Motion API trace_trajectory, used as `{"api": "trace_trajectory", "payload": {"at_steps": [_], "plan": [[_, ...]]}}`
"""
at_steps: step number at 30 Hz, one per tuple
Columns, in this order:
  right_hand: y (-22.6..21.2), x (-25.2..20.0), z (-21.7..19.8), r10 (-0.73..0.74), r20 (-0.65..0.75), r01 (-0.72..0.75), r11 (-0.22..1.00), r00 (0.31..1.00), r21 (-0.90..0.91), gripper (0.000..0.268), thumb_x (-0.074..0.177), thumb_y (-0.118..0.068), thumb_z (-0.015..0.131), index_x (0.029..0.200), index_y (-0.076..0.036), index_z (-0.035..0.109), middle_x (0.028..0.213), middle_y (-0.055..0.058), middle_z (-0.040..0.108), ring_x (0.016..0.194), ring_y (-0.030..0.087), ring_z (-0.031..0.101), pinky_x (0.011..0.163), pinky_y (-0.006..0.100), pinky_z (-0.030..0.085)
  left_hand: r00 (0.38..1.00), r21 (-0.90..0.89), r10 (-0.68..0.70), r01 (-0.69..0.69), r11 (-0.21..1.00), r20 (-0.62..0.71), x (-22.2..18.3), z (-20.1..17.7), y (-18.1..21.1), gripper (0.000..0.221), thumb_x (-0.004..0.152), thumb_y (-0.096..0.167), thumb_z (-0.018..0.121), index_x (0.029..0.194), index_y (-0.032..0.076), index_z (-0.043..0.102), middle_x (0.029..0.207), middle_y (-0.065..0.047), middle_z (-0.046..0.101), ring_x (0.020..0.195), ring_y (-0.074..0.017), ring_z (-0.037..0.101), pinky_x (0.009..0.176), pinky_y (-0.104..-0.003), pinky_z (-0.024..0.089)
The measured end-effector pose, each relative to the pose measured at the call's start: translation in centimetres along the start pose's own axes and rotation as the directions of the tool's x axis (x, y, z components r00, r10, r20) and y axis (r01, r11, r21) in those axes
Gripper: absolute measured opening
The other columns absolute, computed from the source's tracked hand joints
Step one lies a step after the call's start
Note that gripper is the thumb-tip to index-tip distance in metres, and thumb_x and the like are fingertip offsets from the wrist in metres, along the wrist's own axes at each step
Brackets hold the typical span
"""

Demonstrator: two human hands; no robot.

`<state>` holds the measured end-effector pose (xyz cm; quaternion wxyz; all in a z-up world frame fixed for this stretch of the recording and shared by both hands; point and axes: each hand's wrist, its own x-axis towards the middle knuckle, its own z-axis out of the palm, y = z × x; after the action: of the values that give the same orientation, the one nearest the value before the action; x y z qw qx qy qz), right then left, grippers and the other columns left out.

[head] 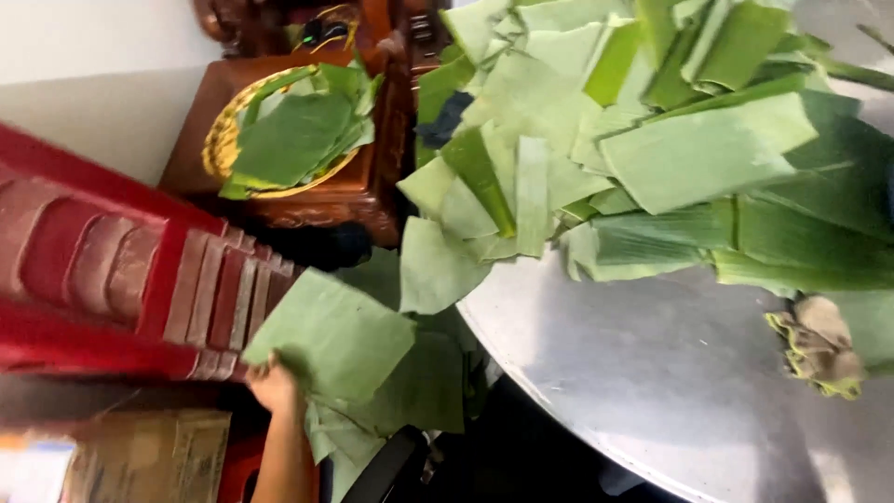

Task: Cleaning banana leaves by wiping each one with a cloth and stacking them in a basin or on the table.

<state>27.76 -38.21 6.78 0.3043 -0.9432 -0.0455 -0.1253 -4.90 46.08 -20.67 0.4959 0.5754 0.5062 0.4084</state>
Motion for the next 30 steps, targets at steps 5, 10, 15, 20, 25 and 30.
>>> {"api": "trace_trajectory", "payload": {"at_steps": [5, 10, 15, 20, 25, 30], "plan": [[-7.3, -13.4, -0.8, 0.23, 0.021, -0.231, 0.968, 0.973, 0.095, 0.035, 0.076, -0.002, 0.066, 0.108, -0.007, 0.081, 0.124, 0.006, 0.077, 0.108, 0.018, 0.072, 0.085, 0.032, 0.054, 0.994, 0.615, -0.006, -0.066, 0.786, 0.113, -5.5, 0.9, 3.1, 0.056, 0.096, 0.026, 0.073, 0.126, -0.006, 0.039, 0.137, -0.037, 0.043, 0.129, -0.0568, 0.038, 0.105, -0.061, 0.032], [-15.6, -23.8, 3.3, -0.171, -0.032, 0.173, 0.982, 0.985, 0.07, 0.031, 0.089, -0.013, 0.052, 0.109, -0.006, 0.074, 0.128, 0.011, 0.071, 0.118, 0.028, 0.066, 0.094, 0.042, 0.05, 0.601, 0.171, 0.622, -0.774, 0.61, 0.502, -12.5, 7.4, 11.1, 0.064, 0.089, 0.003, 0.074, 0.147, -0.006, 0.047, 0.142, -0.028, 0.053, 0.136, -0.0468, 0.047, 0.114, -0.055, 0.036], [-20.1, -28.5, 5.0, -0.664, 0.09, 0.645, 0.745, 0.742, 0.169, 0.031, 0.105, -0.025, 0.05, 0.115, -0.004, 0.07, 0.129, 0.015, 0.069, 0.124, 0.037, 0.063, 0.105, 0.056, 0.047, 0.205, -0.192, 0.713, -0.88, 0.434, 0.67, -25.4, 9.3, 19.4, 0.041, 0.094, 0.009, 0.063, 0.135, 0.012, 0.059, 0.153, -0.017, 0.052, 0.145, -0.0378, 0.048, 0.121, -0.054, 0.036], [-15.3, -26.6, 1.6, -0.338, -0.253, 0.34, 0.94, 0.907, -0.037, 0.019, 0.098, -0.012, 0.055, 0.093, -0.003, 0.07, 0.103, 0.015, 0.076, 0.091, 0.028, 0.074, 0.076, 0.039, 0.06, -0.334, -0.63, 0.628, -0.702, 0.332, 0.703, -35.1, 10.2, 25.1, 0.066, 0.085, -0.004, 0.057, 0.146, 0.019, 0.055, 0.162, -0.017, 0.04, 0.148, -0.0424, 0.041, 0.124, -0.062, 0.029], [-7.8, -21.0, -0.1, -0.192, -0.113, 0.138, 0.919, 0.975, -0.37, 0.054, 0.082, -0.003, 0.064, 0.134, -0.016, 0.067, 0.139, 0.007, 0.064, 0.12, 0.031, 0.058, 0.092, 0.046, 0.051, -0.499, -0.697, 0.535, -0.667, 0.265, 0.681, -39.8, 13.1, 25.8, 0.059, 0.078, -0.006, 0.065, 0.134, 0.012, 0.065, 0.149, -0.014, 0.047, 0.132, -0.0359, 0.043, 0.111, -0.056, 0.036], [-4.4, -20.6, 0.3, -0.166, -0.188, 0.093, 0.933, 0.968, -0.347, 0.037, 0.086, -0.004, 0.063, 0.12, -0.011, 0.075, 0.124, 0.005, 0.07, 0.104, 0.03, 0.062, 0.095, 0.041, 0.055, -0.415, -0.721, 0.713, -0.669, 0.182, 0.565, -40.9, 11.7, 23.6, 0.02, 0.099, 0.005, 0.061, 0.112, -0.006, 0.07, 0.102, -0.018, 0.068, 0.084, -0.0317, 0.057, 0.077, -0.043, 0.053]]}}
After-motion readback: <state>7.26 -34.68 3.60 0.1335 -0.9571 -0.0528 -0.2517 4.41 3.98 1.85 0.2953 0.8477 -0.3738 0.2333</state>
